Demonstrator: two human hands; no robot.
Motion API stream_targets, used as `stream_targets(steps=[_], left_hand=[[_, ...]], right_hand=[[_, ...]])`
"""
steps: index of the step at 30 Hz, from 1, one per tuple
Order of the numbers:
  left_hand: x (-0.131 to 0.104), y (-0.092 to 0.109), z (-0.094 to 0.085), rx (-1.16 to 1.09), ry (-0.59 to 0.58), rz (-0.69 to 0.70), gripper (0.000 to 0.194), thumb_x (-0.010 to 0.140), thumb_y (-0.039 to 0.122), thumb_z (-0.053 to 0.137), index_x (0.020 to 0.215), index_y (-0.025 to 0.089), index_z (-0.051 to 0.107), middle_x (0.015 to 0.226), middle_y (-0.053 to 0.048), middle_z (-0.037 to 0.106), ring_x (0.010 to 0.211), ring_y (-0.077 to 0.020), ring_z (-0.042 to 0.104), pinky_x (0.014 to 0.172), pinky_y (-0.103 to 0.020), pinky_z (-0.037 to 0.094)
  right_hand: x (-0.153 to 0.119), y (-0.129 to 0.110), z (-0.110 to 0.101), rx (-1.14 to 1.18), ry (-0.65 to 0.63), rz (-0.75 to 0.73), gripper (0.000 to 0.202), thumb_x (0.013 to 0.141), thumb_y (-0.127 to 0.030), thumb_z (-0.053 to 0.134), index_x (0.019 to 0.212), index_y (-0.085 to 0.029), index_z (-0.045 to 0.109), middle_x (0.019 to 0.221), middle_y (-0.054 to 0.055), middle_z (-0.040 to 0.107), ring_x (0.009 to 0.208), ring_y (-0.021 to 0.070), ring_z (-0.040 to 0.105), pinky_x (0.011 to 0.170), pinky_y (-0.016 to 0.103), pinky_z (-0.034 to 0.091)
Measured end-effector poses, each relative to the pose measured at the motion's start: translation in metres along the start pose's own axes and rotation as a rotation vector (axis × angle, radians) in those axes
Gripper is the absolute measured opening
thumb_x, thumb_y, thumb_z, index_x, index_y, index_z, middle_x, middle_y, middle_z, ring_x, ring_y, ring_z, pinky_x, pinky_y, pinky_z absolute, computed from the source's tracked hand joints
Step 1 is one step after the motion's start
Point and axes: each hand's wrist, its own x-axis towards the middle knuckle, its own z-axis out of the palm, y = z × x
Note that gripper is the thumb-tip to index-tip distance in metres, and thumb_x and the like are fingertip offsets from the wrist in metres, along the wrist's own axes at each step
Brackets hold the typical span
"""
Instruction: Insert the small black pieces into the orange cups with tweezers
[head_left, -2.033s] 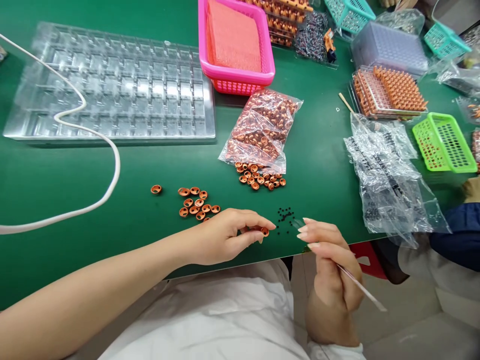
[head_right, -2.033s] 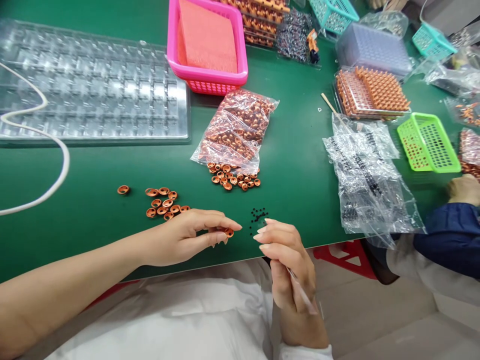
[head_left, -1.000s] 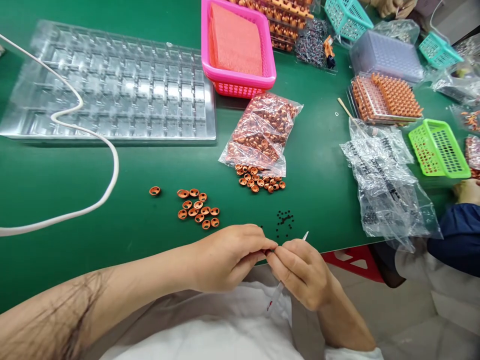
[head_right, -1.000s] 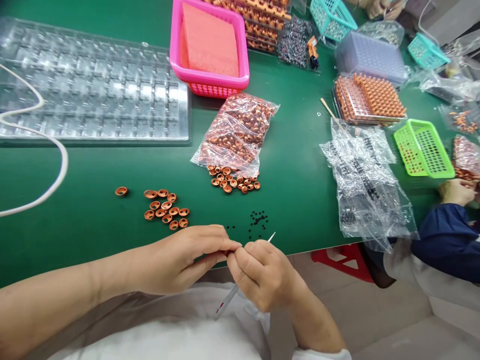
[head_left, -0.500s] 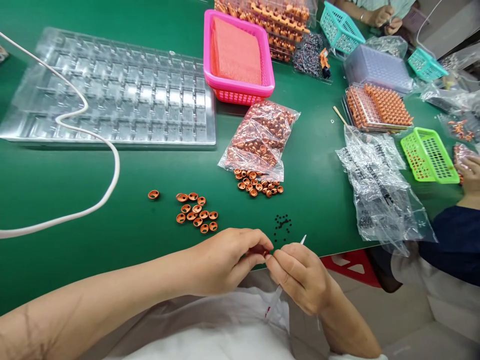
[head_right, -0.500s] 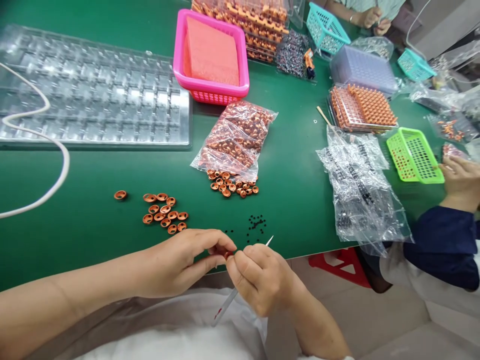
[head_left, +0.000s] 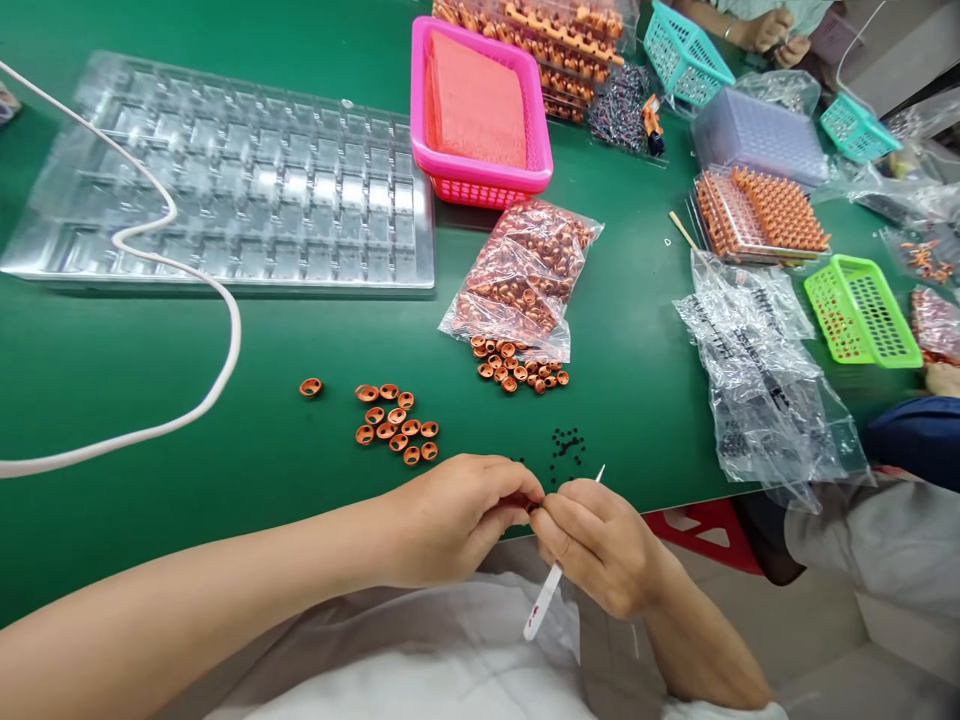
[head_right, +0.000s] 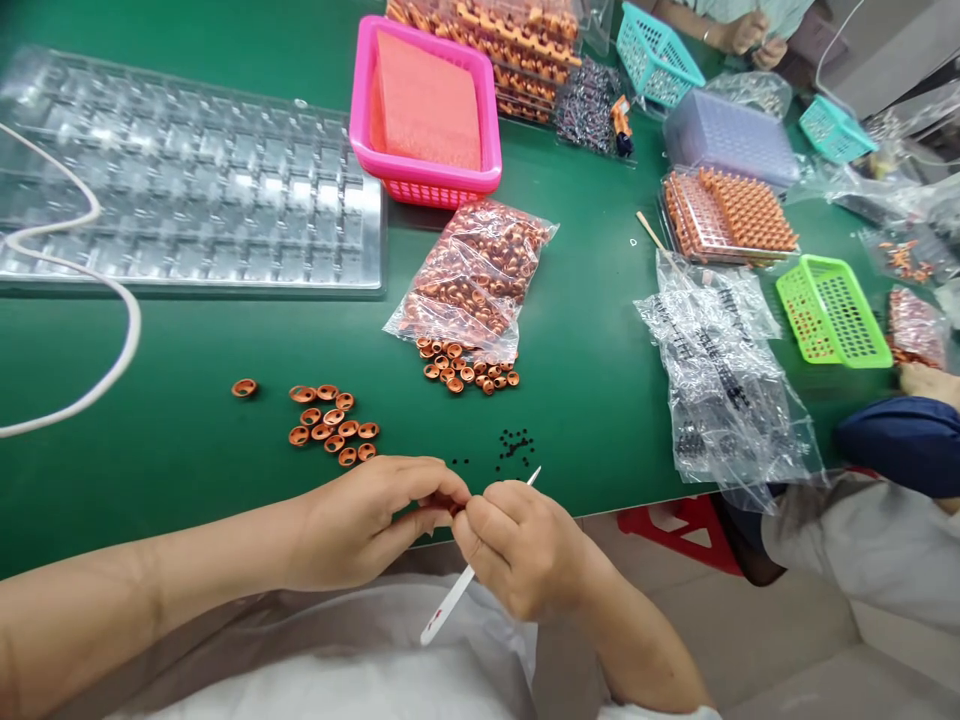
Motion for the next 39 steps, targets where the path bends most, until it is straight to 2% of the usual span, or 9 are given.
stream_targets(steps=[3,6,11,15,19,24,29,39], left_hand=[[0.001,0.0,-0.001,-0.015,-0.011,-0.015,0.019,0.099,0.016,0.049,0.103,0.016,0.068,0.086,-0.004,0.073,0.072,-0.014,0.063,0.068,-0.022,0.05],[0.004,0.002,-0.005,-0.044,-0.031,-0.08,0.018,0.098,0.015,0.051,0.102,0.017,0.068,0.086,-0.003,0.073,0.072,-0.0138,0.063,0.068,-0.023,0.049],[0.009,0.008,-0.012,-0.292,-0.108,-0.26,0.015,0.1,0.023,0.053,0.102,0.016,0.066,0.088,-0.003,0.071,0.076,-0.0141,0.064,0.071,-0.023,0.053],[0.01,0.008,-0.013,-0.381,-0.11,-0.311,0.016,0.1,0.025,0.054,0.103,0.015,0.067,0.088,-0.003,0.07,0.079,-0.0144,0.065,0.074,-0.024,0.054],[0.009,0.007,-0.012,-0.356,-0.101,-0.277,0.016,0.1,0.024,0.054,0.103,0.015,0.067,0.087,-0.003,0.07,0.077,-0.0136,0.063,0.073,-0.023,0.053],[0.008,0.009,-0.011,-0.237,-0.085,-0.228,0.017,0.1,0.02,0.053,0.103,0.015,0.069,0.088,-0.003,0.072,0.077,-0.0134,0.064,0.072,-0.022,0.052],[0.006,0.008,-0.009,-0.121,-0.053,-0.15,0.018,0.1,0.018,0.052,0.102,0.016,0.07,0.086,-0.003,0.073,0.074,-0.013,0.063,0.068,-0.022,0.05],[0.004,0.003,-0.003,-0.09,-0.023,-0.065,0.019,0.1,0.018,0.052,0.103,0.016,0.071,0.086,-0.003,0.073,0.072,-0.0126,0.064,0.067,-0.021,0.049]], right_hand=[[0.001,0.001,0.0,0.042,-0.039,0.041,0.021,0.094,-0.003,0.052,0.109,-0.01,0.065,0.079,0.006,0.064,0.069,0.0175,0.05,0.056,0.033,0.045],[-0.002,0.001,0.003,0.095,-0.007,0.097,0.022,0.095,-0.005,0.053,0.114,-0.011,0.063,0.082,0.007,0.067,0.07,0.018,0.055,0.059,0.033,0.049],[-0.011,-0.002,0.008,0.196,0.139,0.264,0.026,0.094,-0.005,0.062,0.118,-0.014,0.063,0.087,0.006,0.07,0.074,0.0155,0.06,0.066,0.029,0.054],[-0.014,-0.006,0.007,0.214,0.228,0.318,0.033,0.09,-0.002,0.067,0.12,-0.015,0.064,0.086,0.005,0.071,0.072,0.0143,0.062,0.065,0.027,0.055],[-0.017,-0.007,0.008,0.205,0.187,0.311,0.031,0.091,-0.002,0.067,0.119,-0.014,0.064,0.087,0.005,0.071,0.075,0.0147,0.063,0.068,0.029,0.056],[-0.018,-0.006,0.009,0.187,0.093,0.243,0.036,0.094,-0.005,0.061,0.129,-0.013,0.061,0.092,0.008,0.073,0.08,0.0172,0.065,0.071,0.032,0.058],[-0.017,-0.006,0.007,0.137,0.045,0.194,0.041,0.094,-0.006,0.058,0.134,-0.009,0.059,0.097,0.01,0.073,0.08,0.0199,0.064,0.067,0.035,0.056],[-0.024,-0.006,0.012,0.03,0.061,0.063,0.03,0.091,-0.003,0.059,0.12,-0.005,0.068,0.099,0.013,0.07,0.083,0.021,0.064,0.063,0.035,0.055]])
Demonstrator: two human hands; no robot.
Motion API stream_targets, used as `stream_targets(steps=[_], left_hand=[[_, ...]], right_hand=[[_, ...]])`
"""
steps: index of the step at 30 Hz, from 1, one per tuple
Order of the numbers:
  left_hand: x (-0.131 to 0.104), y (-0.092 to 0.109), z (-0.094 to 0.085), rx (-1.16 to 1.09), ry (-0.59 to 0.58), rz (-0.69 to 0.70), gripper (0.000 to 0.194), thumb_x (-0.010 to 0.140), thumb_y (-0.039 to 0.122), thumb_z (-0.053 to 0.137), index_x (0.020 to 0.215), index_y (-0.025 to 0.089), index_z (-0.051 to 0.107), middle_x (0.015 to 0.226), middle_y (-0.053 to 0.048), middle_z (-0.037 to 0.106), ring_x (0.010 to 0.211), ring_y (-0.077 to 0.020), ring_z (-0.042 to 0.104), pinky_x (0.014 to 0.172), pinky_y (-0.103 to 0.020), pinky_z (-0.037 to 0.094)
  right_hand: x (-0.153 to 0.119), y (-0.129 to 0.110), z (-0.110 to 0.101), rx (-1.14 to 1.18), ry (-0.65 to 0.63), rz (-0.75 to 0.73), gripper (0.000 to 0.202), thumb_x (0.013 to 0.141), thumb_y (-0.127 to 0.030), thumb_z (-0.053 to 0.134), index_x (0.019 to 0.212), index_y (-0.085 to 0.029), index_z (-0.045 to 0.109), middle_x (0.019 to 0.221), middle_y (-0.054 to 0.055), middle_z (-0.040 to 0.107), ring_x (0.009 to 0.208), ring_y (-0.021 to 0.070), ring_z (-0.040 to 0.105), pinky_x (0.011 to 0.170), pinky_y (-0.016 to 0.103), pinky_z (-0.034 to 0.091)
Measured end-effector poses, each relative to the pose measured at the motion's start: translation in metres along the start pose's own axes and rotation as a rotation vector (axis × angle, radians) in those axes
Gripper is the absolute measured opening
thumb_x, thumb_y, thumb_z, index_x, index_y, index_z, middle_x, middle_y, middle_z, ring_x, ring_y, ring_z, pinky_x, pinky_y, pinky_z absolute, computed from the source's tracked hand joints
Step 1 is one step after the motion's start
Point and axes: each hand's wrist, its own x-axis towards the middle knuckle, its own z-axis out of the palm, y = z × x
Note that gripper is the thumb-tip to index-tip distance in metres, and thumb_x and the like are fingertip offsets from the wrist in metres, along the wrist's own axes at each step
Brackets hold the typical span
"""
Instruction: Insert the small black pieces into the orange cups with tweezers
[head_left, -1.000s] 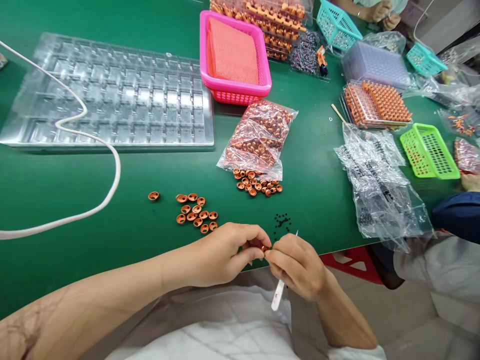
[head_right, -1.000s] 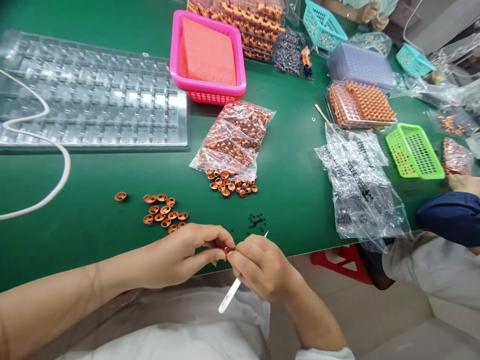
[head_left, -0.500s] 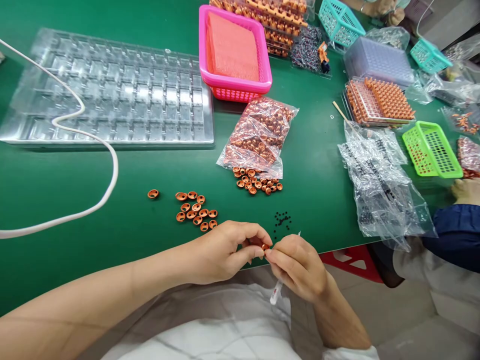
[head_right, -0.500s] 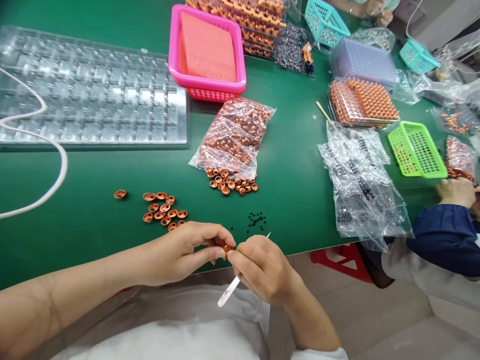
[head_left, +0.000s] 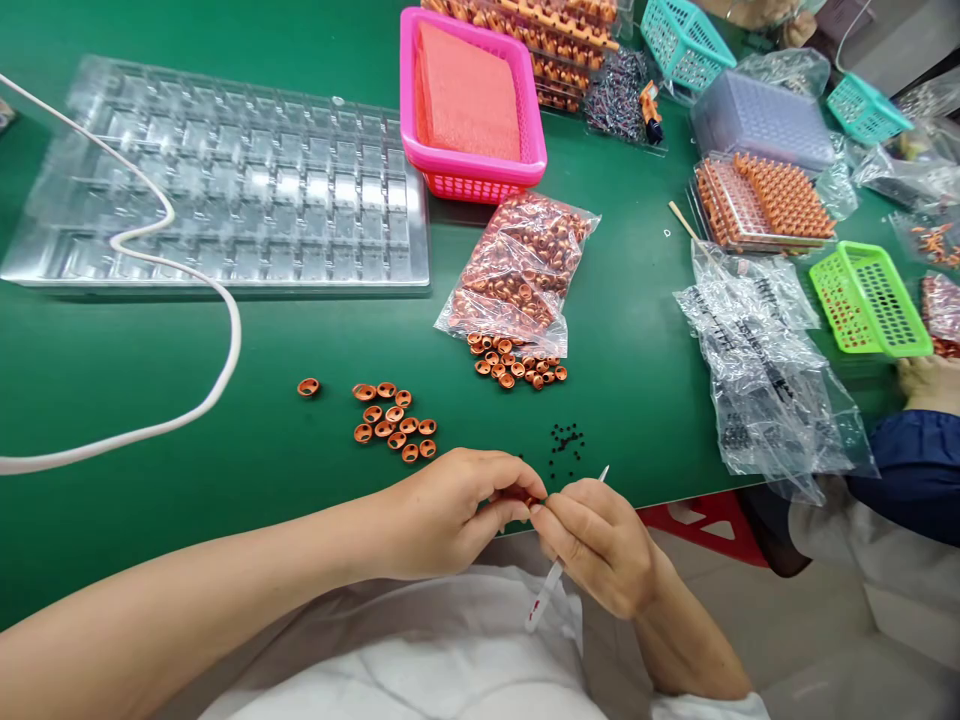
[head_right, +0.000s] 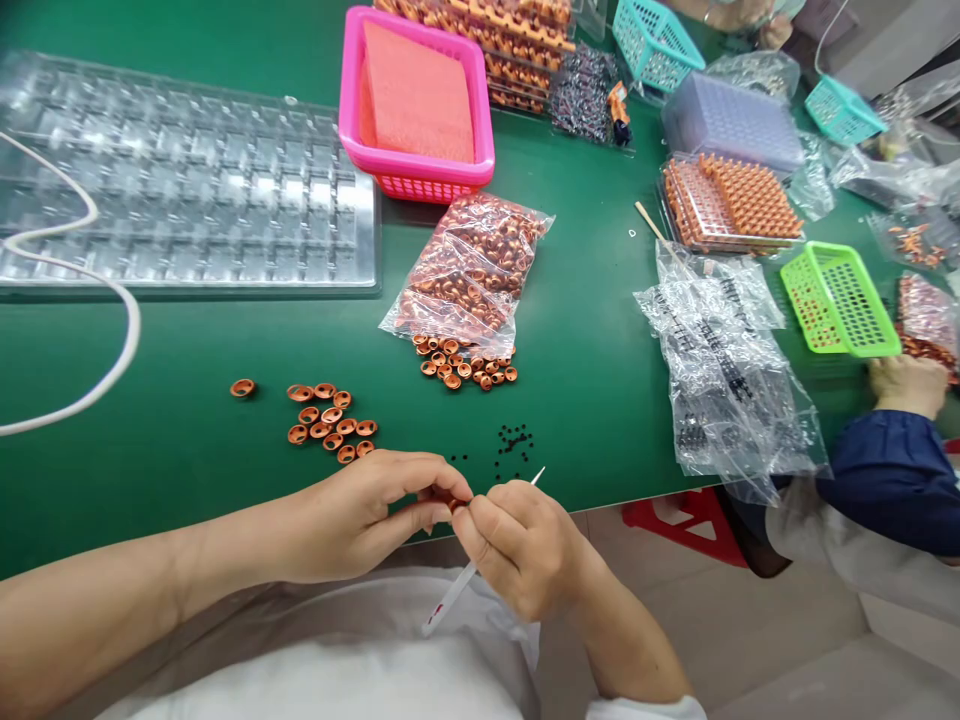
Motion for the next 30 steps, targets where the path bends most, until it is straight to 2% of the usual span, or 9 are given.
stream_targets(steps=[4,7,14,17,19,22,26,30], left_hand=[[0.0,-0.002,0.002,-0.007,0.008,0.03,0.019,0.099,0.018,0.052,0.102,0.016,0.071,0.085,-0.003,0.073,0.07,-0.0125,0.063,0.065,-0.021,0.049],[0.0,0.0,0.001,-0.001,-0.002,0.003,0.02,0.099,0.017,0.052,0.103,0.014,0.071,0.086,-0.004,0.073,0.071,-0.0127,0.063,0.067,-0.021,0.05],[0.001,0.003,0.001,0.014,-0.005,-0.019,0.021,0.098,0.018,0.052,0.103,0.014,0.072,0.086,-0.004,0.074,0.073,-0.0134,0.065,0.068,-0.022,0.05],[0.001,0.001,0.001,0.018,-0.015,-0.044,0.02,0.097,0.016,0.053,0.103,0.014,0.072,0.088,-0.004,0.075,0.075,-0.0136,0.066,0.069,-0.022,0.051],[0.001,0.001,0.001,0.027,-0.024,-0.069,0.02,0.097,0.016,0.054,0.102,0.014,0.073,0.089,-0.004,0.076,0.076,-0.0139,0.066,0.07,-0.022,0.05],[0.002,0.003,0.0,-0.001,-0.04,-0.128,0.02,0.097,0.017,0.054,0.103,0.015,0.072,0.091,-0.004,0.077,0.077,-0.0141,0.067,0.071,-0.023,0.051],[0.003,0.01,-0.007,-0.052,-0.025,-0.211,0.019,0.099,0.022,0.054,0.104,0.016,0.071,0.092,-0.003,0.077,0.079,-0.0148,0.068,0.073,-0.024,0.054],[-0.002,0.013,-0.021,0.152,0.107,-0.221,0.019,0.098,0.027,0.056,0.102,0.018,0.073,0.096,-0.004,0.076,0.083,-0.0172,0.069,0.076,-0.028,0.054]], right_hand=[[0.007,0.001,-0.003,0.024,0.007,-0.005,0.026,0.095,-0.004,0.053,0.115,-0.003,0.069,0.095,0.013,0.069,0.081,0.0206,0.062,0.063,0.035,0.054],[0.011,0.001,-0.004,0.033,0.001,0.014,0.026,0.098,-0.005,0.049,0.116,-0.005,0.068,0.095,0.012,0.07,0.081,0.0201,0.06,0.064,0.035,0.055],[0.01,0.001,-0.001,0.054,0.012,0.02,0.024,0.095,-0.001,0.056,0.117,-0.004,0.065,0.091,0.01,0.068,0.079,0.0193,0.059,0.064,0.035,0.05],[0.011,0.001,0.001,0.037,-0.016,0.009,0.022,0.094,-0.002,0.057,0.114,-0.009,0.064,0.085,0.006,0.067,0.072,0.0188,0.056,0.058,0.035,0.045],[0.012,0.001,0.001,0.044,-0.055,0.043,0.016,0.096,-0.005,0.057,0.108,-0.013,0.063,0.081,0.005,0.066,0.067,0.0178,0.052,0.055,0.034,0.043],[0.016,0.001,0.0,0.133,-0.067,0.164,0.012,0.096,-0.007,0.058,0.103,-0.016,0.062,0.083,0.005,0.066,0.068,0.0166,0.053,0.059,0.032,0.048],[0.015,0.001,-0.004,0.263,0.092,0.313,0.023,0.094,-0.007,0.066,0.113,-0.019,0.061,0.092,0.005,0.069,0.08,0.0159,0.061,0.069,0.03,0.056],[0.006,0.001,-0.008,0.237,0.292,0.44,0.035,0.089,0.0,0.069,0.117,-0.02,0.063,0.094,0.005,0.066,0.079,0.015,0.063,0.07,0.03,0.057]])
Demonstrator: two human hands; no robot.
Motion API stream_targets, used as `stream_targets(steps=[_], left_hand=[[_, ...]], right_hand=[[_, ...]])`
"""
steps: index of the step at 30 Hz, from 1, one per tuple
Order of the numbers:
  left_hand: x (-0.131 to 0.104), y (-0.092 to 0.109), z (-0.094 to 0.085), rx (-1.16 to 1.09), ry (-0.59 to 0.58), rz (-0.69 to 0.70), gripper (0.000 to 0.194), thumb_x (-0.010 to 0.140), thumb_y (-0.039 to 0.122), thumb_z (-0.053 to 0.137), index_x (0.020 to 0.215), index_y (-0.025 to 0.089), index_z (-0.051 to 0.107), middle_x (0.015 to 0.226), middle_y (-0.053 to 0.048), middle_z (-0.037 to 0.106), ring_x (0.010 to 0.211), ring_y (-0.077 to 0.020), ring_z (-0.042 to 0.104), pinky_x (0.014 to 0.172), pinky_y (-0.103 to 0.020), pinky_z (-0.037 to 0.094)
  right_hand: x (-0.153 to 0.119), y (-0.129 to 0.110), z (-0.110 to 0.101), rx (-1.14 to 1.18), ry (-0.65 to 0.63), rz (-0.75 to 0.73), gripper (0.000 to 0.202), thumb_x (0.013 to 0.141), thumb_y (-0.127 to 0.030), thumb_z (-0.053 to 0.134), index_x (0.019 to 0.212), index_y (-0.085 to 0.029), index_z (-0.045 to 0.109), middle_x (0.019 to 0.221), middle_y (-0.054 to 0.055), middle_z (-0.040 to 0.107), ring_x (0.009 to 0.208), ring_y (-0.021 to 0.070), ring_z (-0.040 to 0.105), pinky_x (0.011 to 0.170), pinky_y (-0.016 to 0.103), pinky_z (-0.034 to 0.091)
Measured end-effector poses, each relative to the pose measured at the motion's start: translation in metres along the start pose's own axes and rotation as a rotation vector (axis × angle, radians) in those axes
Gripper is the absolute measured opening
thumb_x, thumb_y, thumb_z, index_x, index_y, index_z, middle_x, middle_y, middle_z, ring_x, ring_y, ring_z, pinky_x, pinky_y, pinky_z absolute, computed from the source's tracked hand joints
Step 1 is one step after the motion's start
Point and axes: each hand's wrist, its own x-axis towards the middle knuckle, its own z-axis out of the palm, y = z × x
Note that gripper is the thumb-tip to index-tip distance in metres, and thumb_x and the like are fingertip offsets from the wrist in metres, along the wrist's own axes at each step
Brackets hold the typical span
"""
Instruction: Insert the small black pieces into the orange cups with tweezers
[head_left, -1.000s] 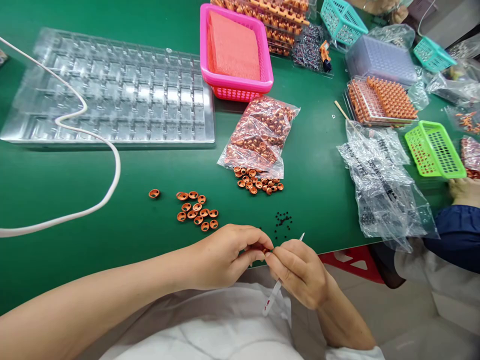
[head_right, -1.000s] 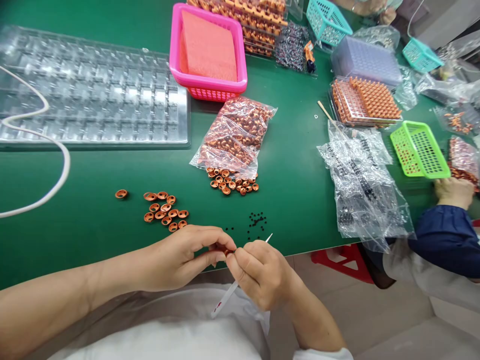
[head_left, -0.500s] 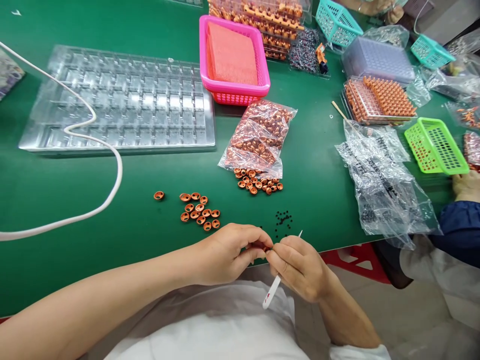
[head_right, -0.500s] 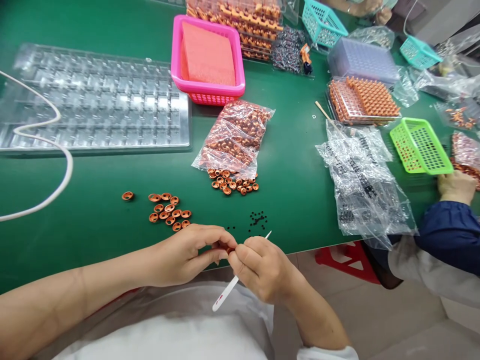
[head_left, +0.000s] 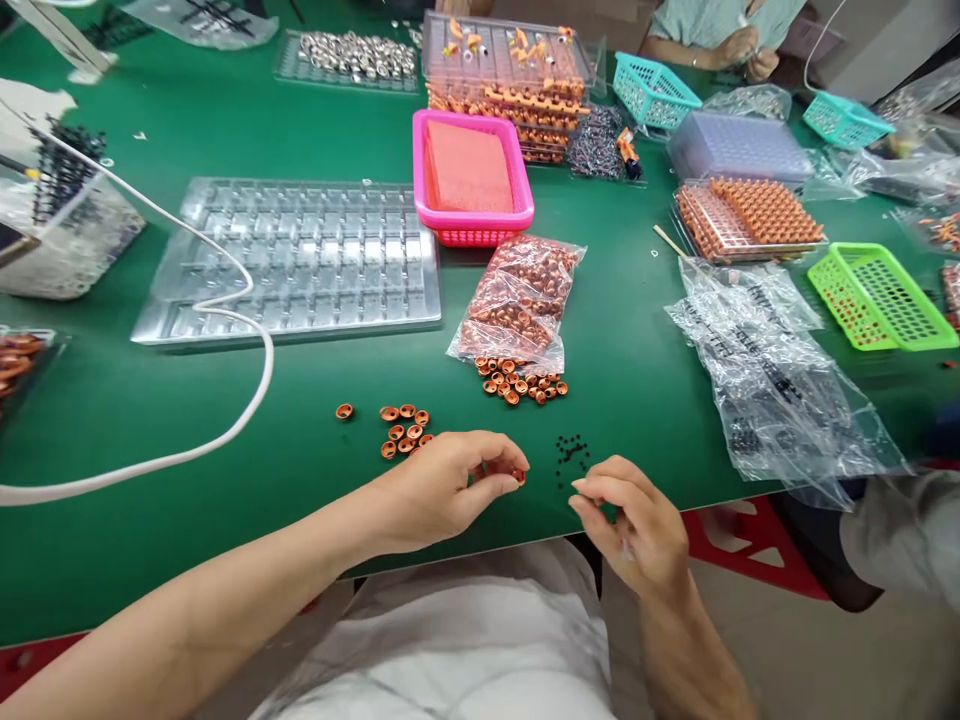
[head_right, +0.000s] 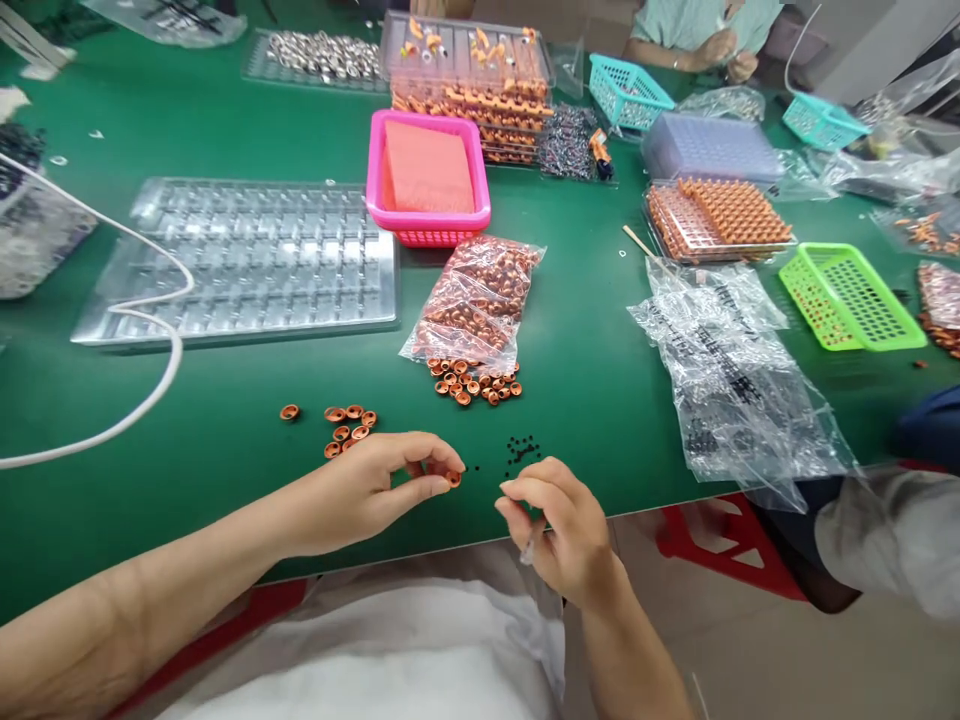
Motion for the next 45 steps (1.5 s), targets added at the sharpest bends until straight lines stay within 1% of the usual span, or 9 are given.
stream_targets(steps=[6,11,13,20,27,36,40,43,45], left_hand=[[-0.011,-0.019,-0.034,0.503,0.15,-0.053,0.024,0.097,0.023,0.051,0.098,0.019,0.075,0.102,-0.009,0.071,0.102,-0.026,0.067,0.081,-0.035,0.054],[-0.016,-0.028,-0.06,0.746,0.067,-0.222,0.007,0.089,0.023,0.07,0.093,0.018,0.073,0.098,-0.008,0.071,0.101,-0.0309,0.065,0.084,-0.041,0.054],[-0.014,-0.025,-0.063,0.786,0.079,-0.233,0.016,0.085,0.027,0.078,0.097,0.017,0.071,0.098,-0.009,0.071,0.101,-0.0322,0.065,0.082,-0.042,0.054],[0.033,-0.009,-0.037,0.734,0.145,0.055,0.023,0.095,0.016,0.071,0.118,0.017,0.07,0.115,-0.01,0.072,0.114,-0.0293,0.066,0.093,-0.039,0.054],[0.068,-0.021,-0.033,0.751,0.122,0.139,0.015,0.092,0.015,0.075,0.107,0.015,0.075,0.104,-0.011,0.07,0.103,-0.0291,0.066,0.088,-0.039,0.053],[0.072,-0.027,-0.035,0.756,0.126,0.216,0.009,0.094,0.015,0.069,0.099,0.015,0.077,0.1,-0.01,0.071,0.098,-0.0266,0.066,0.085,-0.037,0.053],[0.064,-0.028,-0.034,0.744,0.203,0.285,0.01,0.095,0.017,0.067,0.099,0.016,0.076,0.099,-0.01,0.072,0.093,-0.0249,0.067,0.081,-0.036,0.054],[0.047,-0.023,-0.025,0.68,0.266,0.365,0.011,0.097,0.017,0.063,0.099,0.016,0.074,0.095,-0.009,0.075,0.091,-0.024,0.068,0.08,-0.035,0.053],[0.032,-0.019,-0.014,0.617,0.26,0.396,0.012,0.098,0.015,0.06,0.1,0.016,0.072,0.093,-0.007,0.076,0.089,-0.0225,0.069,0.079,-0.034,0.053]], right_hand=[[-0.012,0.008,-0.004,-0.035,0.117,0.021,0.038,0.085,0.006,0.069,0.113,-0.02,0.066,0.089,0.003,0.066,0.075,0.0147,0.063,0.062,0.028,0.055],[-0.018,0.008,-0.007,-0.03,0.165,0.081,0.035,0.085,0.005,0.069,0.109,-0.02,0.067,0.088,0.003,0.067,0.075,0.0149,0.063,0.054,0.026,0.048],[-0.019,0.006,-0.009,-0.015,0.216,0.123,0.03,0.085,0.004,0.069,0.103,-0.02,0.067,0.085,0.002,0.065,0.074,0.0147,0.061,0.054,0.026,0.046],[-0.02,0.002,-0.01,0.039,0.313,0.222,0.023,0.085,-0.001,0.071,0.093,-0.021,0.064,0.081,0.001,0.058,0.072,0.0146,0.056,0.05,0.025,0.036],[-0.025,0.002,-0.017,-0.017,0.298,0.206,0.022,0.086,-0.002,0.071,0.098,-0.021,0.068,0.085,0.002,0.064,0.078,0.0163,0.061,0.058,0.027,0.045],[-0.029,0.001,-0.012,-0.006,0.306,0.285,0.014,0.09,-0.012,0.072,0.098,-0.024,0.07,0.086,0.003,0.066,0.075,0.0178,0.063,0.056,0.03,0.047],[-0.028,0.0,-0.014,0.049,0.293,0.277,0.017,0.101,-0.019,0.057,0.104,-0.024,0.073,0.093,0.006,0.069,0.084,0.0207,0.066,0.068,0.036,0.054],[-0.023,0.003,-0.014,0.056,0.315,0.28,0.033,0.108,-0.035,0.044,0.104,-0.026,0.076,0.116,0.01,0.069,0.107,0.0263,0.067,0.082,0.044,0.058],[-0.02,0.008,-0.012,0.06,0.411,0.245,0.043,0.108,-0.051,0.04,0.102,-0.027,0.075,0.122,0.012,0.068,0.109,0.0276,0.066,0.081,0.046,0.059]])
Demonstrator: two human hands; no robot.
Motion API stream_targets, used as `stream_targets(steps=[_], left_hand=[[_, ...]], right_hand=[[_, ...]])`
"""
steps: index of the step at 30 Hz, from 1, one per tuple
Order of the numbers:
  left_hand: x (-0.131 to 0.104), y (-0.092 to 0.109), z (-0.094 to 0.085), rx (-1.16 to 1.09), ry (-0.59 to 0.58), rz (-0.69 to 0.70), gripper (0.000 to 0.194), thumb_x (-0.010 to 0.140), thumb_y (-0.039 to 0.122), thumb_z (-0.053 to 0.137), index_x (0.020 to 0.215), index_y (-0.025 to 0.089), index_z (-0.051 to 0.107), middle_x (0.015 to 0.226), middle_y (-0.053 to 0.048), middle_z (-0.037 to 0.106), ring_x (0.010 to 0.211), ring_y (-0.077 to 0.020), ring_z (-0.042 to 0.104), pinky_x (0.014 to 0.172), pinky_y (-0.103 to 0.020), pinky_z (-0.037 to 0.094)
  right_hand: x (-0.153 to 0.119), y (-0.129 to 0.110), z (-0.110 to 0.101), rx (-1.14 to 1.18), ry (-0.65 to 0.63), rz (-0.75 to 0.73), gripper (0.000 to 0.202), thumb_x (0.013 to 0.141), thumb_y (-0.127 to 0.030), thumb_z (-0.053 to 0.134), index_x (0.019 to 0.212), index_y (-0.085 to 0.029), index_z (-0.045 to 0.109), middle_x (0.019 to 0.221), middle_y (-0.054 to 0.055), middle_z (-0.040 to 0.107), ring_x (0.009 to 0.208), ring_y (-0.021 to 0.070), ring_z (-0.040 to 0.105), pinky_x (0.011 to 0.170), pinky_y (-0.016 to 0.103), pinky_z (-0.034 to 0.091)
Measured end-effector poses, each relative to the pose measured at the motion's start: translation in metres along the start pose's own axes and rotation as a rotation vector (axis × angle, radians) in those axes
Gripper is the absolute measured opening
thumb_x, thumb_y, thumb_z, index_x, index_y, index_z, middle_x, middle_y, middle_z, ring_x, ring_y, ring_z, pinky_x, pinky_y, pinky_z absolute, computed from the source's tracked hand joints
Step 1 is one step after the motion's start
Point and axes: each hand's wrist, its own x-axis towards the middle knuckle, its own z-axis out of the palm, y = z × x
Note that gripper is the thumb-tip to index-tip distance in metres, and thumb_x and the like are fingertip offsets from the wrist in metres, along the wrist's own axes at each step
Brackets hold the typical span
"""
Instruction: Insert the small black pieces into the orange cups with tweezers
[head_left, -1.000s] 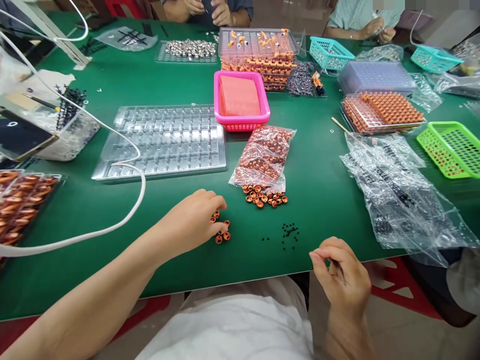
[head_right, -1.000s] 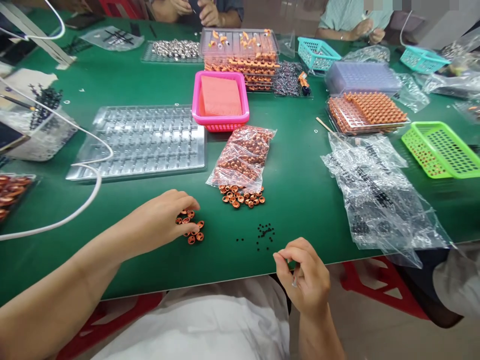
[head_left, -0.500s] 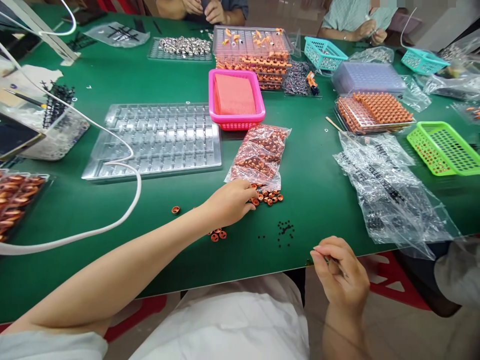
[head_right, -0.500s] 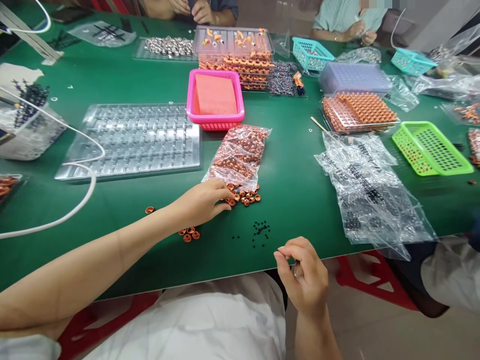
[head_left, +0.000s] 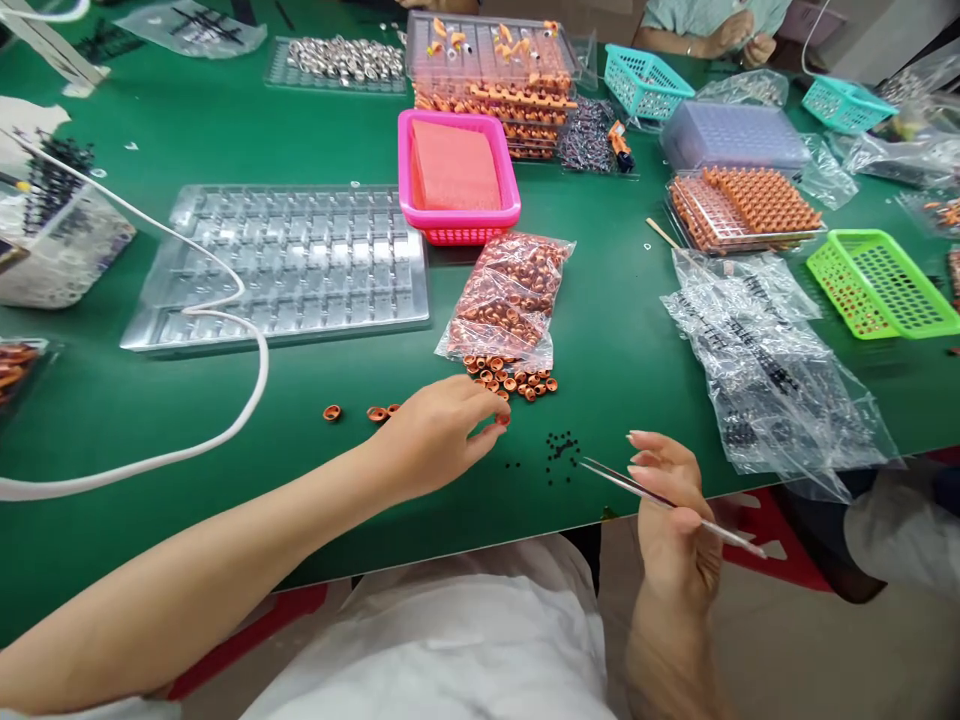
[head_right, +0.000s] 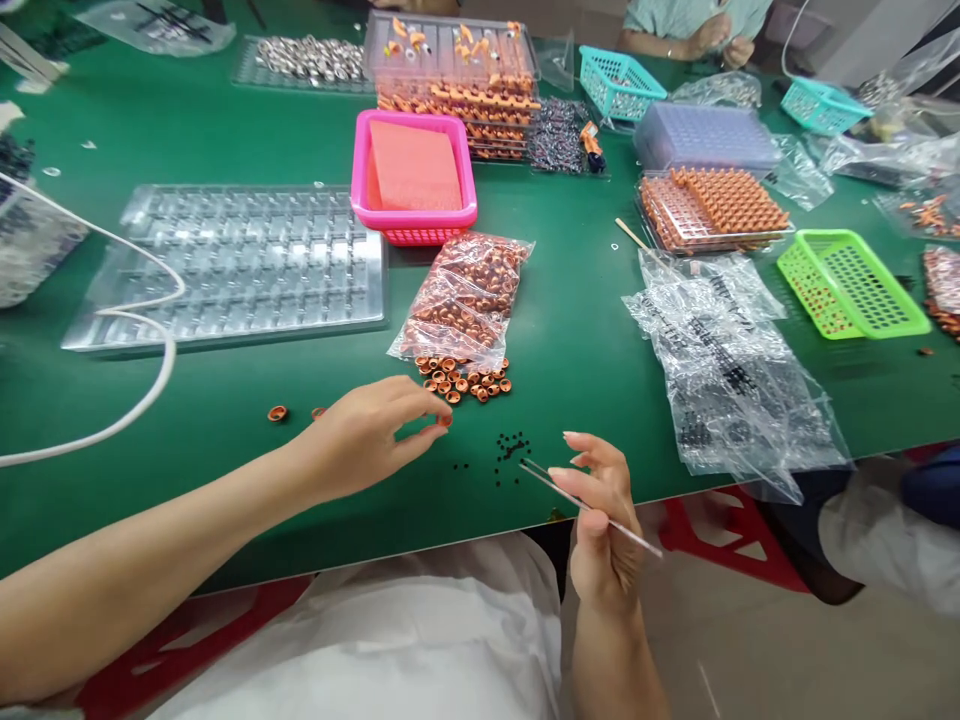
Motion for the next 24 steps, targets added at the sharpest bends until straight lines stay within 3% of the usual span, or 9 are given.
stream_targets(steps=[4,9,11,13,19,24], left_hand=[[-0.022,0.023,0.01,-0.08,-0.003,-0.017,0.015,0.1,0.013,0.055,0.101,0.015,0.071,0.086,-0.005,0.075,0.079,-0.0198,0.069,0.068,-0.03,0.051],[-0.03,0.02,0.026,-0.159,0.003,-0.065,0.017,0.101,0.015,0.054,0.103,0.016,0.071,0.089,-0.006,0.077,0.081,-0.0194,0.069,0.072,-0.03,0.053],[-0.029,0.014,0.029,-0.176,0.001,-0.071,0.019,0.102,0.017,0.052,0.105,0.017,0.071,0.09,-0.006,0.077,0.082,-0.0193,0.069,0.073,-0.03,0.054],[-0.028,0.01,0.029,-0.185,-0.009,-0.077,0.021,0.103,0.019,0.051,0.105,0.017,0.071,0.09,-0.006,0.077,0.081,-0.0194,0.069,0.071,-0.03,0.053],[-0.027,0.007,0.028,-0.23,-0.082,-0.119,0.025,0.105,0.025,0.047,0.106,0.018,0.071,0.093,-0.007,0.077,0.085,-0.0208,0.07,0.073,-0.03,0.054],[-0.028,0.006,0.029,-0.261,-0.091,-0.146,0.025,0.105,0.028,0.048,0.106,0.019,0.071,0.093,-0.006,0.077,0.087,-0.021,0.071,0.075,-0.03,0.054]], right_hand=[[0.0,0.011,0.005,0.129,0.014,0.051,0.042,0.109,-0.053,0.037,0.111,-0.029,0.071,0.098,0.006,0.064,0.076,0.0188,0.067,0.058,0.036,0.058],[-0.01,0.013,-0.001,0.16,-0.039,0.27,0.021,0.105,-0.038,0.054,0.104,-0.023,0.07,0.099,0.006,0.07,0.087,0.0204,0.073,0.071,0.041,0.068],[-0.015,0.011,-0.006,0.115,-0.023,0.35,0.01,0.099,-0.03,0.066,0.104,-0.022,0.069,0.102,0.006,0.071,0.084,0.019,0.076,0.074,0.039,0.07],[-0.018,0.01,-0.011,0.092,0.003,0.396,0.013,0.094,-0.024,0.072,0.106,-0.022,0.07,0.102,0.004,0.073,0.079,0.0178,0.077,0.073,0.036,0.07],[-0.027,0.009,-0.024,0.03,-0.092,0.358,0.011,0.094,-0.019,0.071,0.102,-0.025,0.076,0.108,0.006,0.075,0.089,0.0207,0.078,0.076,0.039,0.07],[-0.036,0.004,-0.029,-0.058,-0.089,0.366,0.014,0.094,-0.019,0.071,0.105,-0.025,0.076,0.103,0.006,0.077,0.093,0.0213,0.077,0.078,0.037,0.069]])
